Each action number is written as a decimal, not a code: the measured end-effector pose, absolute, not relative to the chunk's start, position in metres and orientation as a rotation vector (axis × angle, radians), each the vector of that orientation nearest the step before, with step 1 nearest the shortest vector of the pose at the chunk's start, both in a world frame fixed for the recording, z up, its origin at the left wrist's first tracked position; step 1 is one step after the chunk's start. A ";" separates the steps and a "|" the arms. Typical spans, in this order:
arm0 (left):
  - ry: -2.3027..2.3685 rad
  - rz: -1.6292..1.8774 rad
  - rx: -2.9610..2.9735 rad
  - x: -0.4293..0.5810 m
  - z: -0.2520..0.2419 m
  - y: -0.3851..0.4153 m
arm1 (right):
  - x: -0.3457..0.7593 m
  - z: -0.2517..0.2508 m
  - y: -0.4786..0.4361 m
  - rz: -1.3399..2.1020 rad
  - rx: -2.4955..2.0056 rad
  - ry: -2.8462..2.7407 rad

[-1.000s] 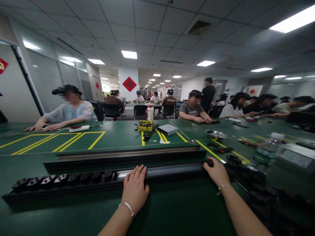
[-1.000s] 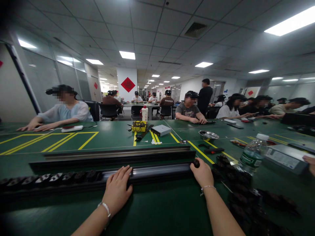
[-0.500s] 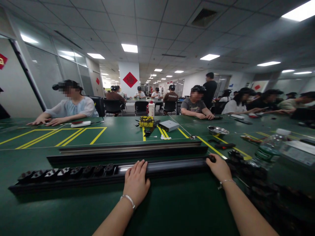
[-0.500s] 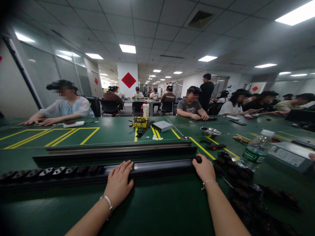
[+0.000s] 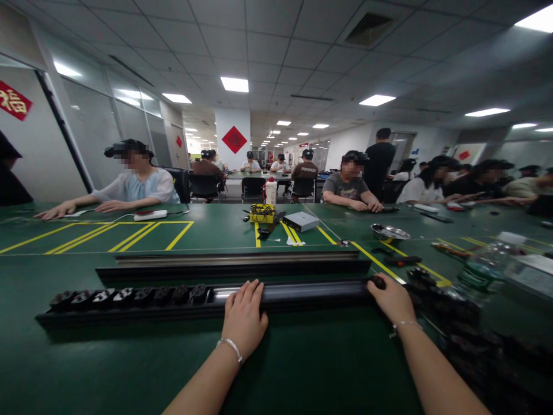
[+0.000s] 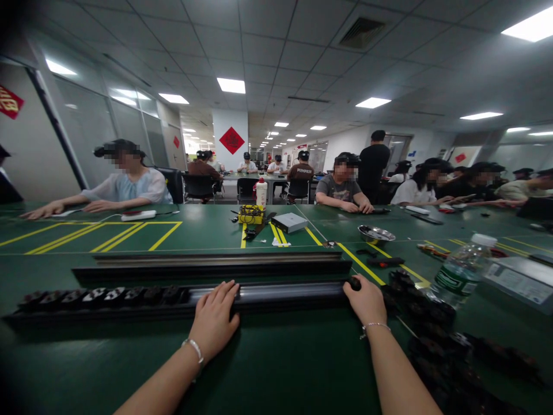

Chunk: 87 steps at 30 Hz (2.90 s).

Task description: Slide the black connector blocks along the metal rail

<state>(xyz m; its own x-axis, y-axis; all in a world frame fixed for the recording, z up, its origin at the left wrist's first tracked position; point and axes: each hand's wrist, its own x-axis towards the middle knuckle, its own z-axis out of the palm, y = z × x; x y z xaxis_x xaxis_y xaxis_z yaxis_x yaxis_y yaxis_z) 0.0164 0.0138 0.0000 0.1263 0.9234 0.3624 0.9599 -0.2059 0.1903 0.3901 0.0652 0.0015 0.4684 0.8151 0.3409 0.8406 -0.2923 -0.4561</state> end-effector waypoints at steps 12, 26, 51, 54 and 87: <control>-1.914 -0.635 -2.298 0.015 0.000 0.014 | 0.390 0.000 0.064 -0.095 -2.110 -1.347; -1.942 -0.586 -2.294 0.017 0.007 0.011 | 0.388 0.003 0.064 -0.026 -2.159 -1.313; -1.881 -0.639 -2.288 0.015 0.000 0.013 | 0.389 0.005 0.064 0.020 -2.195 -1.251; -1.885 -0.641 -2.284 0.015 0.000 0.013 | 0.390 0.003 0.065 0.011 -2.193 -1.247; -1.894 -0.628 -2.281 0.015 -0.003 0.015 | 0.391 0.000 0.067 0.038 -2.199 -1.239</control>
<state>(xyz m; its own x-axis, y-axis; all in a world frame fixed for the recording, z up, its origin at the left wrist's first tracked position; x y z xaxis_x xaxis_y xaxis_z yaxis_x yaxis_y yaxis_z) 0.0146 0.0149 -0.0031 0.1358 0.9148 0.3804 0.9608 -0.2153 0.1748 0.3910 0.0670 -0.0004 0.5624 0.7847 0.2605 0.7674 -0.3781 -0.5179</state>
